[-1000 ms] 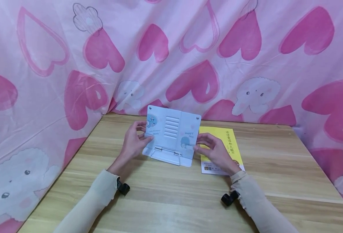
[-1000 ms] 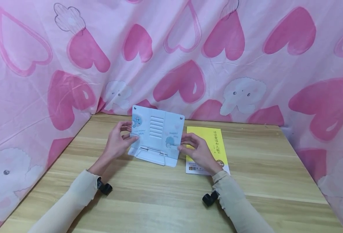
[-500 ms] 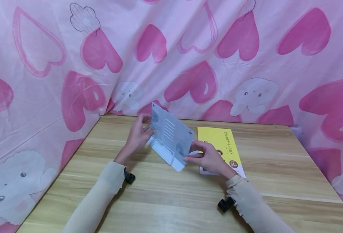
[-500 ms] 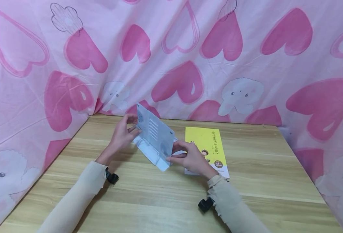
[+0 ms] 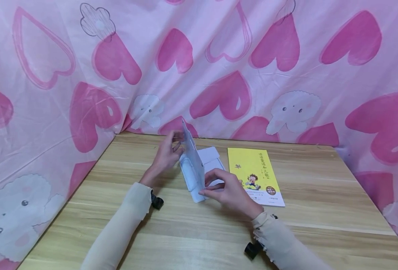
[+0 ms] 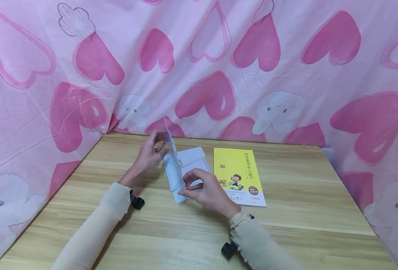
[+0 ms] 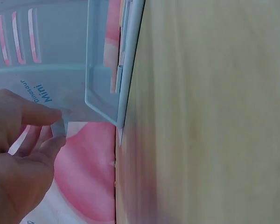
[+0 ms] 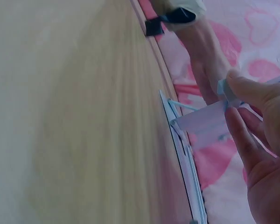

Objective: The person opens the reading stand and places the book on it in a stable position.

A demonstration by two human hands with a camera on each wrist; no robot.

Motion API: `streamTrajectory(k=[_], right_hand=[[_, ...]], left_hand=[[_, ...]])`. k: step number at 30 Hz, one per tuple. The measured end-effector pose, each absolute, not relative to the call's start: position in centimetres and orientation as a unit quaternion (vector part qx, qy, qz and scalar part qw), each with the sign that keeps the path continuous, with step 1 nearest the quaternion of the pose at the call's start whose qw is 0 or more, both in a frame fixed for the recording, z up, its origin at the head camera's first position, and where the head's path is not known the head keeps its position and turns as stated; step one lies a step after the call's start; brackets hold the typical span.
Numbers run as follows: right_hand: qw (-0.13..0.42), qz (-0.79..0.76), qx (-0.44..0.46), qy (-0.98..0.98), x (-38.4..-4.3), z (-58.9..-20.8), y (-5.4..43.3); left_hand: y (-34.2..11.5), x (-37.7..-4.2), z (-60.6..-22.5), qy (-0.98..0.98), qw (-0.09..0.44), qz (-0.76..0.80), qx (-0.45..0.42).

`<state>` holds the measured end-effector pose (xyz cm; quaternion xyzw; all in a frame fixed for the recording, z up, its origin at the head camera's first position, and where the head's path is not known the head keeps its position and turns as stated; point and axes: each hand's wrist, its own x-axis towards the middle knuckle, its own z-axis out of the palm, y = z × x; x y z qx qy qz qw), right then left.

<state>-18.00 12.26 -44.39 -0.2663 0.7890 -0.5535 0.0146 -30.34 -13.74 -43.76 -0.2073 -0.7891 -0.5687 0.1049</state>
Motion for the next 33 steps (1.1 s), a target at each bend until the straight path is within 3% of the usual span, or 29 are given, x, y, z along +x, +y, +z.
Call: streamTrajectory(k=[10, 21, 28, 33], right_hand=[[0.017, -0.559, -0.298, 0.773, -16.5, -44.7, 9.8], [0.044, -0.484, -0.294, 0.823, -16.6, -44.3, 10.7], [-0.018, -0.362, -0.233, 0.903, -18.3, -44.6, 12.9], [-0.019, -0.302, -0.230, 0.925, -18.8, -45.4, 13.6]], left_hand=[[-13.4, -29.6, -43.3, -0.780, 0.099, -0.577, -0.220], [-13.4, -28.3, -39.4, -0.726, 0.129, -0.624, -0.260], [-13.4, -27.5, -38.4, -0.751, 0.134, -0.578, -0.289], [-13.3, -27.4, -38.4, -0.755, 0.124, -0.578, -0.284]])
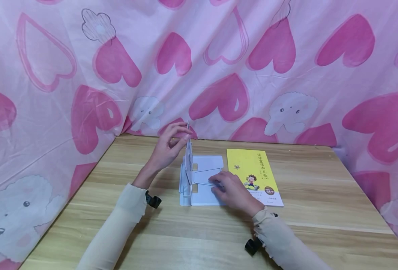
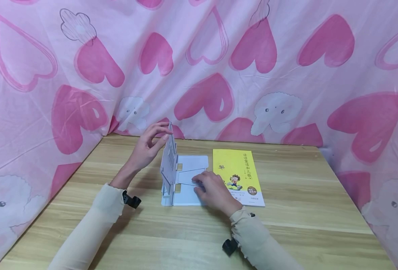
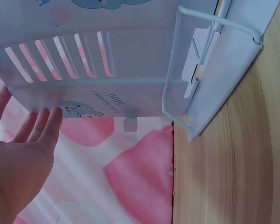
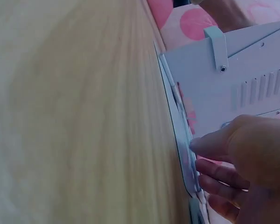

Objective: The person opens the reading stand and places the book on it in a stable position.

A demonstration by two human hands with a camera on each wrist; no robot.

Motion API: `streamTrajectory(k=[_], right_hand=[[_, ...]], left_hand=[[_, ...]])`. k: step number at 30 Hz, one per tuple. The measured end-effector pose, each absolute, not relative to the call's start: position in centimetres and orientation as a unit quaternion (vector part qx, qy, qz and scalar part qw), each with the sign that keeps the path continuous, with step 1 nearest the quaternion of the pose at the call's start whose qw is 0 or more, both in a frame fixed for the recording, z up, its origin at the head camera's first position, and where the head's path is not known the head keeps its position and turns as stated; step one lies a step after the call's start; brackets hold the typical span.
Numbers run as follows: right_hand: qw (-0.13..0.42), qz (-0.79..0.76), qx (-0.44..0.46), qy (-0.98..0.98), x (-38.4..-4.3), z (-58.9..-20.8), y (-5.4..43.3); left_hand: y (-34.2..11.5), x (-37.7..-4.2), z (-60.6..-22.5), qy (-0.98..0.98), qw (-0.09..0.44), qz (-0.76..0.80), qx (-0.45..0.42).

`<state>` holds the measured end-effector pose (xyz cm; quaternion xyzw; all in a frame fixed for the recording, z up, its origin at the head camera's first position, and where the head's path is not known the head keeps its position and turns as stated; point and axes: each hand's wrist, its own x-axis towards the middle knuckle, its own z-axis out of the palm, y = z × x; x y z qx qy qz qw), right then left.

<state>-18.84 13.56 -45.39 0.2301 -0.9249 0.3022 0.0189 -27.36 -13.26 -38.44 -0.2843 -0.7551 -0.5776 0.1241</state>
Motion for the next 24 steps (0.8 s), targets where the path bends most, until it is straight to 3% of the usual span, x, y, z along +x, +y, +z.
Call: streamTrajectory(k=[18, 24], right_hand=[[-0.025, 0.306, 0.208, -0.929, -18.77, -45.82, 13.08], [-0.006, 0.323, 0.219, -0.921, -19.18, -46.13, 13.45]], left_hand=[[-12.85, -26.98, -38.10, -0.776, 0.120, -0.558, -0.268], [-12.46, -27.00, -38.12, -0.778, 0.116, -0.557, -0.266]])
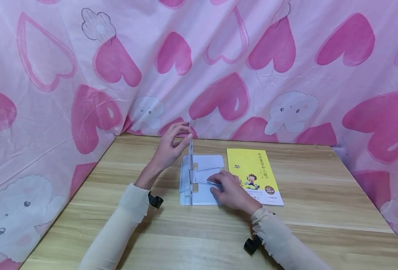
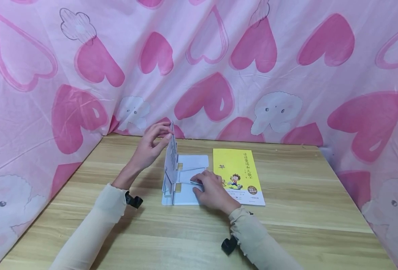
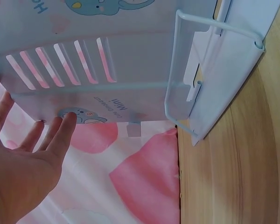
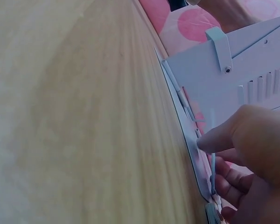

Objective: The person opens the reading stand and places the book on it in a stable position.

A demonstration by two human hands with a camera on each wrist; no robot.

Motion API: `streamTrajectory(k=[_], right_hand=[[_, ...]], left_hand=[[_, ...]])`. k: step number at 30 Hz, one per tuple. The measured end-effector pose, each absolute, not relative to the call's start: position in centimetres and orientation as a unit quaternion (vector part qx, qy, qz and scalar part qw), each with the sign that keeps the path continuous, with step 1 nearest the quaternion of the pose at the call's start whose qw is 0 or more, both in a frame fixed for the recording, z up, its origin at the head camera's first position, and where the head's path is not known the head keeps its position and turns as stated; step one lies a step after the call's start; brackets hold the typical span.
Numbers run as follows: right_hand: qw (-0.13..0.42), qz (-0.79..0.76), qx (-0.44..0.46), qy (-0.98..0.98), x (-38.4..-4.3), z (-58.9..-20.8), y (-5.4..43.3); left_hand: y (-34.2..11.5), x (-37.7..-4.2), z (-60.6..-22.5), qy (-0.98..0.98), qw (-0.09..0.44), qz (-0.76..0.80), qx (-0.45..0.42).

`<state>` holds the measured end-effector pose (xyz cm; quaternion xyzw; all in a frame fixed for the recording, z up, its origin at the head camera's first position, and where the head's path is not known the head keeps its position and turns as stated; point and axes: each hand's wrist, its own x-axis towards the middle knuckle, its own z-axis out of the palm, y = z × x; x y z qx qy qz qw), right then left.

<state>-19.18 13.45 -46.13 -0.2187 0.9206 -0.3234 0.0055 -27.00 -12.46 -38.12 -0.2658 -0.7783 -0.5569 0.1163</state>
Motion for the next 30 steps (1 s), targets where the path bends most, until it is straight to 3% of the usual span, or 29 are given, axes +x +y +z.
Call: streamTrajectory(k=[5, 30], right_hand=[[-0.018, -0.370, -0.208, 0.905, -19.7, -46.0, 13.9], [-0.014, -0.395, -0.220, 0.892, -19.9, -45.8, 14.4]], left_hand=[[-11.8, -26.9, -38.3, -0.776, 0.115, -0.559, -0.269], [-8.1, -26.0, -41.1, -0.814, 0.079, -0.468, -0.335]])
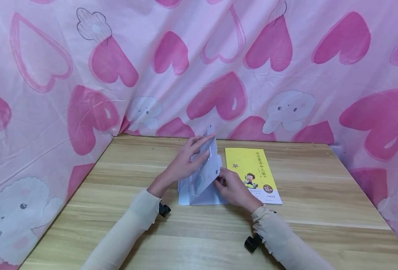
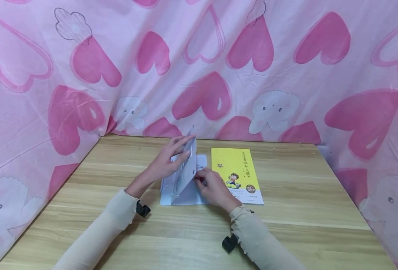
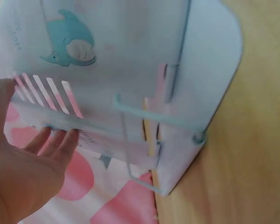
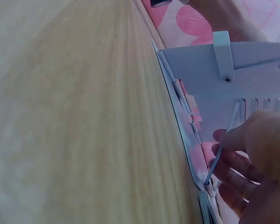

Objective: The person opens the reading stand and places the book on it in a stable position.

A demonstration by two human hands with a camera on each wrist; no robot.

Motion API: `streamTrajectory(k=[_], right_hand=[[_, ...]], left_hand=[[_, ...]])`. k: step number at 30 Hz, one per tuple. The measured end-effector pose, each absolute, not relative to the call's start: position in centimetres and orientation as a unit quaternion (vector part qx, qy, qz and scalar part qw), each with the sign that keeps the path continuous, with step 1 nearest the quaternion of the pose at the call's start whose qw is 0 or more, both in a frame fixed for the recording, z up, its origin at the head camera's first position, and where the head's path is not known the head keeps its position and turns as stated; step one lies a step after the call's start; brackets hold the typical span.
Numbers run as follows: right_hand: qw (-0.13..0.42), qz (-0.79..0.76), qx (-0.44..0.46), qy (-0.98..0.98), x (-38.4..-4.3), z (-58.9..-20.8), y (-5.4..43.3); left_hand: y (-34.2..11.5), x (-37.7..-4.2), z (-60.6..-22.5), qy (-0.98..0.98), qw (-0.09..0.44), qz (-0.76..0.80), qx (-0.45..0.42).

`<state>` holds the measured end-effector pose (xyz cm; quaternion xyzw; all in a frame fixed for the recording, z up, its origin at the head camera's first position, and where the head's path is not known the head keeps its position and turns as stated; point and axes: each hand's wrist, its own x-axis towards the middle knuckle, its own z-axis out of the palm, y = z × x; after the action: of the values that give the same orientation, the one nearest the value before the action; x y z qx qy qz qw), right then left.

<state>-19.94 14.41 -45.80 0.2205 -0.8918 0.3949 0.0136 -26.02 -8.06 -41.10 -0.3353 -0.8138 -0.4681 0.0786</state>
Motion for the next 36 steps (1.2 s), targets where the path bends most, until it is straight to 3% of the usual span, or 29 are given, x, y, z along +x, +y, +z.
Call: streamTrajectory(k=[8, 12, 16, 20, 28, 36], right_hand=[[0.010, 0.401, 0.226, -0.888, -20.0, -46.0, 14.6], [0.012, 0.406, 0.230, -0.885, -20.0, -46.1, 14.6], [0.039, 0.404, 0.241, -0.882, -19.8, -45.9, 14.3], [0.065, 0.422, 0.263, -0.865, -19.2, -45.5, 13.7], [-0.037, 0.496, 0.281, -0.821, -16.8, -44.3, 12.7], [-0.097, 0.477, 0.282, -0.827, -16.0, -44.5, 12.7]], left_hand=[[-8.3, -26.2, -41.7, -0.831, 0.059, -0.457, -0.312], [-8.8, -26.9, -42.5, -0.821, 0.079, -0.476, -0.305], [-9.3, -27.6, -43.2, -0.807, 0.109, -0.506, -0.283], [-10.0, -28.4, -43.9, -0.815, 0.101, -0.512, -0.251], [-10.9, -29.7, -45.0, -0.815, 0.026, -0.521, -0.253], [-10.6, -29.9, -45.2, -0.808, -0.020, -0.534, -0.247]])
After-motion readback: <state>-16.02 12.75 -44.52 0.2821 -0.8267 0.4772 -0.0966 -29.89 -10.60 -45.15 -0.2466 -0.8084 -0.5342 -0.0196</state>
